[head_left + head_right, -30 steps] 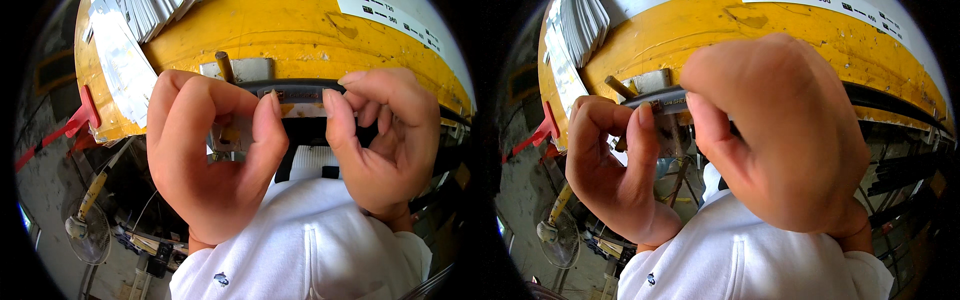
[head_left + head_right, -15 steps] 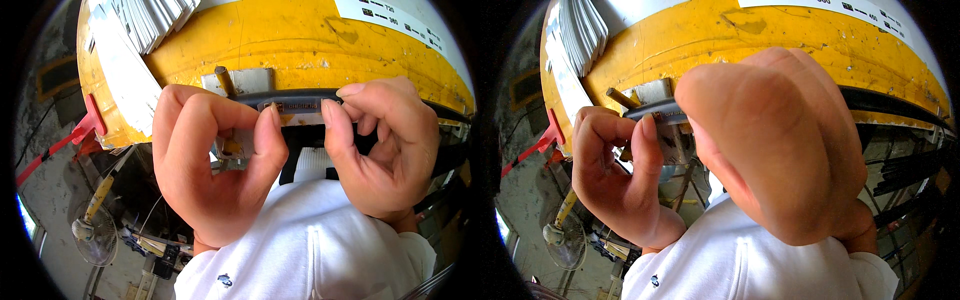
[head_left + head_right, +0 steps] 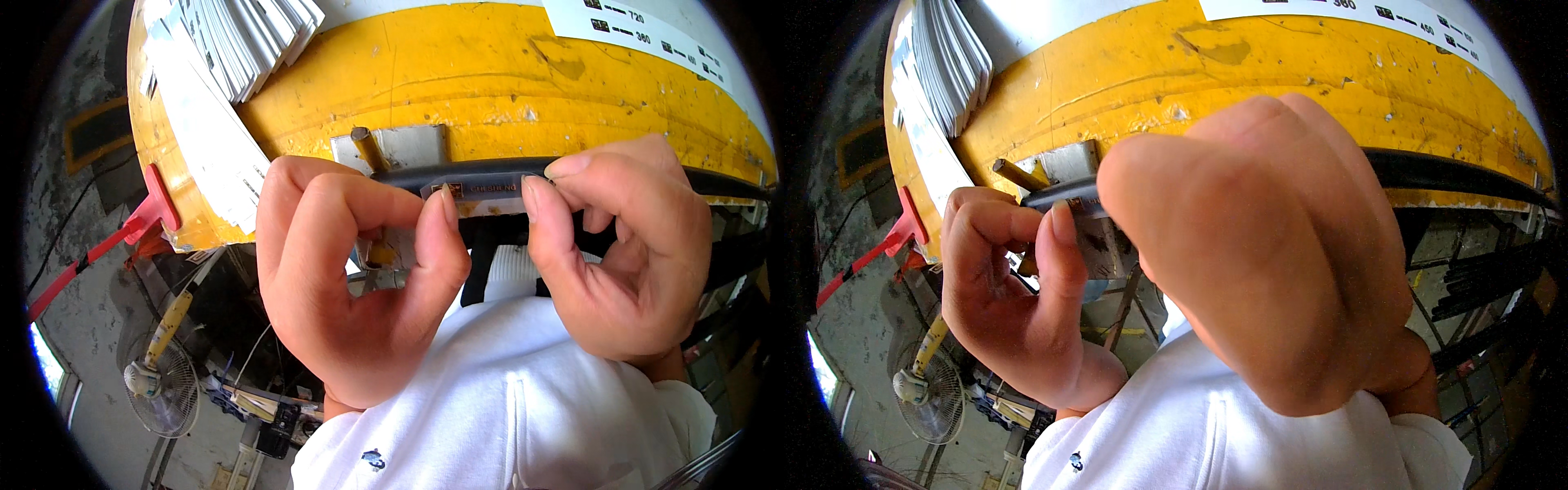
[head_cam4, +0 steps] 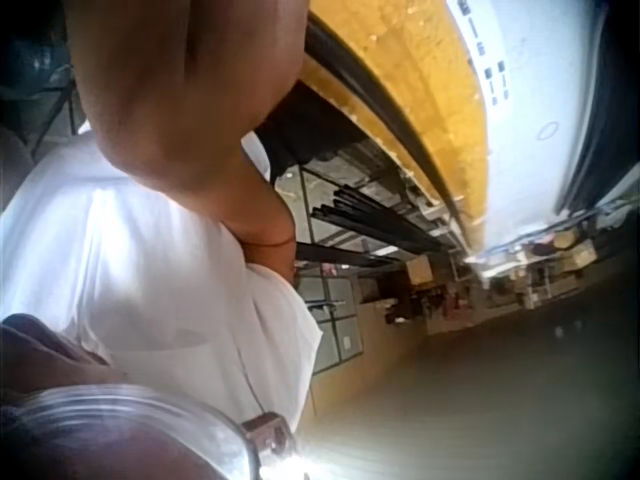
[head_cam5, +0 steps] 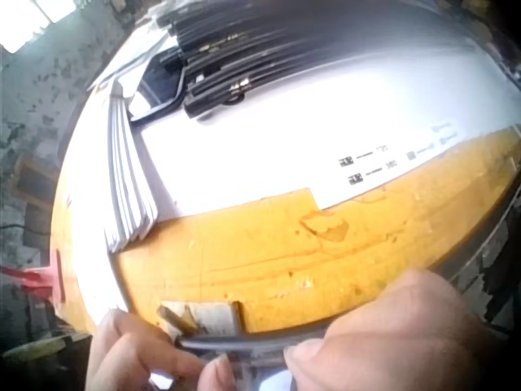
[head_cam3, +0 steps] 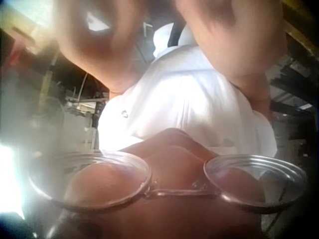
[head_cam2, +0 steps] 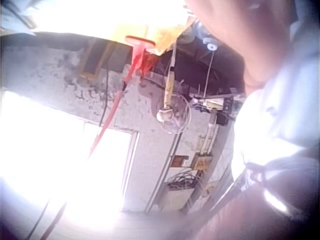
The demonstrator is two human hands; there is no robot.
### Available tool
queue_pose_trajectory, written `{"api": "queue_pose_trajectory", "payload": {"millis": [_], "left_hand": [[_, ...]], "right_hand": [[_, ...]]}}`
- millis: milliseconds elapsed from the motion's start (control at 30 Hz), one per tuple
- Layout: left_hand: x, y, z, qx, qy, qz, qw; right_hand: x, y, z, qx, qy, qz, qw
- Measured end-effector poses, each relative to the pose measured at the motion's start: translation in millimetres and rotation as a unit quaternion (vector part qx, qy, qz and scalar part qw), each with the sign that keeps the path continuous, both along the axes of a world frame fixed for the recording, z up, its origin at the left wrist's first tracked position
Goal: The person repeatedly picks up black rods from a pile, peels small rectangular labels from a sheet, and applies them to the rods. After applying each label, the person smooths it with a finger and places the labeled rod into a separate pile.
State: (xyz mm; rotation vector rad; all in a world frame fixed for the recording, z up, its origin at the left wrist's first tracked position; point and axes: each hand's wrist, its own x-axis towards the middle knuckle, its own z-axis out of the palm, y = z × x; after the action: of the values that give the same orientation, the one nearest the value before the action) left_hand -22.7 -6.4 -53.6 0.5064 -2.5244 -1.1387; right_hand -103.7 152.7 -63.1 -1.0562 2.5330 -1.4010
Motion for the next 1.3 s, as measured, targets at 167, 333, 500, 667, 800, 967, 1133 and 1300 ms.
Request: {"api": "queue_pose_trajectory", "payload": {"millis": [167, 333, 500, 667, 800, 967, 1133, 1300], "left_hand": [[0, 0, -1, 0.003, 0.005, 0.000, 1.000], [0, 0, -2, 0.009, 0.003, 0.000, 1.000], [-1, -1, -3, 0.011, 0.013, -0.005, 1.000], [0, 0, -2, 0.013, 0.004, 0.006, 1.000], [0, 1, -1, 0.014, -0.003, 0.006, 1.000], [-1, 0, -1, 0.013, -0.001, -0.003, 1.000], [0, 2, 0, 0.022, -0.006, 0.009, 1.000], [1, 1, 0, 0.025, -0.011, 0.007, 1.000]], "right_hand": [[-2, 4, -7, -0.043, -0.018, 0.021, 0.999], [-1, -6, 5, 0.003, -0.004, -0.001, 1.000], [-3, 3, 4, 0.017, -0.004, 0.021, 1.000], [0, -5, 4, 0.054, 0.076, 0.020, 0.995], [-3, -2, 2, 0.020, 0.031, 0.022, 0.999], [10, -22, 27, 0.134, -0.046, -0.100, 0.985], [3, 9, 3, 0.012, 0.038, -0.025, 0.999], [2, 24, 14, 0.060, 0.136, 0.090, 0.985]]}}
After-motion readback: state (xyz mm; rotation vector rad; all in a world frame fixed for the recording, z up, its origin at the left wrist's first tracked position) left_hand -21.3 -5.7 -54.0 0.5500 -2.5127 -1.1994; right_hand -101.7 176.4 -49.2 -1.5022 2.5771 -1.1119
